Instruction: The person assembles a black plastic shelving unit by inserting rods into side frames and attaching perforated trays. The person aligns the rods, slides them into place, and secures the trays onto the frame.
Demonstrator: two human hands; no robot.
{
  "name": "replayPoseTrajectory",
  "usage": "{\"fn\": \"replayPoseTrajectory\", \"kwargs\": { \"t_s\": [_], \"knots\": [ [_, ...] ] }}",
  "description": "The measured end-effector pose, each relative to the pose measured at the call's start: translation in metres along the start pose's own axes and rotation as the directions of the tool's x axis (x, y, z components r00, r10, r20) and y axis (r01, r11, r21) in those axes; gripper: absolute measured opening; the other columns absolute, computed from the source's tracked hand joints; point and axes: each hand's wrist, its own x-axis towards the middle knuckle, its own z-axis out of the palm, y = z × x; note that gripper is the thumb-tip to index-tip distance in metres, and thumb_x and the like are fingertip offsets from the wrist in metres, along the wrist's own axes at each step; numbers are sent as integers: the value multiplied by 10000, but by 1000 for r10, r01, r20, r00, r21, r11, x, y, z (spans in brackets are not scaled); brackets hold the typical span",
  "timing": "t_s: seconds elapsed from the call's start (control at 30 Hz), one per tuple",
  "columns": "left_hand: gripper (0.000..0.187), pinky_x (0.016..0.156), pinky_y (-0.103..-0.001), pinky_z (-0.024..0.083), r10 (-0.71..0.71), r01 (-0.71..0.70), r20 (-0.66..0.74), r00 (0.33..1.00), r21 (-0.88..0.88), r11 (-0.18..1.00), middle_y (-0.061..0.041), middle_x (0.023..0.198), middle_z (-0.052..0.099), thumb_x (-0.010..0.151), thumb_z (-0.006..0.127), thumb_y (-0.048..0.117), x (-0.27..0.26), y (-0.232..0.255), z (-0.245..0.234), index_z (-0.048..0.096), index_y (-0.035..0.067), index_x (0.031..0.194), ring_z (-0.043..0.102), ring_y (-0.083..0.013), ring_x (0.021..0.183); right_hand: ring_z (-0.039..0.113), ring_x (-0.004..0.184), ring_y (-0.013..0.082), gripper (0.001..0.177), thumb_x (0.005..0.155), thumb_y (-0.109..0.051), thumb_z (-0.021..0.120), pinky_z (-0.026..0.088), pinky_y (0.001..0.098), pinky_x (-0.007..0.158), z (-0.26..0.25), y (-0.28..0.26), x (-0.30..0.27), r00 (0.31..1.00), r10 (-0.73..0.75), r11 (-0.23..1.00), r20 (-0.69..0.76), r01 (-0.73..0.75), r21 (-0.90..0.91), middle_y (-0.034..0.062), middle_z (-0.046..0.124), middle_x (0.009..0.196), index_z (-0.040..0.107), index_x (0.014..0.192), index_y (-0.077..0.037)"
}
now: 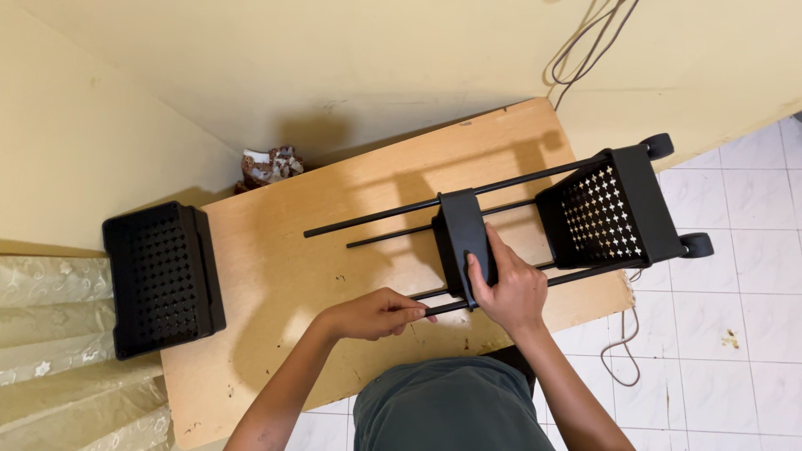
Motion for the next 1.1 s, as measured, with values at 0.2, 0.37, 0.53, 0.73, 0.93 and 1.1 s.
{"fn": "replayPoseTrajectory", "kwargs": {
  "t_s": [0.2,0.37,0.53,0.73,0.93,1.1],
  "knots": [
    [522,402,-203,204,-184,293,375,909,-260,920,92,628,302,1050,428,544,1,24,-14,670,117,1227,237,-19,476,731,631,283,476,906,-271,729,542,349,543,0,0,-1,1000,0,1000,-4,0,6,186,774,916,698,1285,16],
    [502,403,-205,193,-148,291,423,894,-297,909,90,639,287,1080,411,530,7,12,-17,641,92,1169,217,-15,477,732,611,273,484,900,-271,732,541,341,527,0,-1,0,1000,6,1000,3,-6,0,194,774,909,700,1284,22],
    [491,517,-254,409,29,-27,61,998,-28,999,67,657,491,1084,439,502,3,9,3,708,94,1121,433,-64,544,734,633,277,471,913,-268,724,545,340,548,-1,-2,0,1000,9,1000,-14,-9,27,184,773,908,696,1289,13],
    [427,611,-404,494,73,366,-683,727,474,801,-66,717,653,990,576,532,-7,8,62,700,123,968,641,-264,649,737,651,285,465,919,-266,719,548,346,561,-1,-1,1,1000,-7,1000,-20,8,26,187,772,925,694,1294,7],
    [346,841,-426,521,749,435,-616,246,760,482,-84,750,622,922,793,378,7,-14,92,715,41,903,617,-255,723,743,661,288,457,917,-261,720,551,350,563,0,-1,0,1000,-2,1000,-11,2,16,186,771,928,698,1292,-2],
    [260,953,-413,482,833,417,-554,3,758,502,-68,934,659,962,737,300,28,-34,113,710,63,1065,657,-220,918,741,696,296,437,933,-257,707,556,348,591,1,2,-1,998,-47,999,-50,47,10,182,768,966,696,1301,-21]
  ]
}}
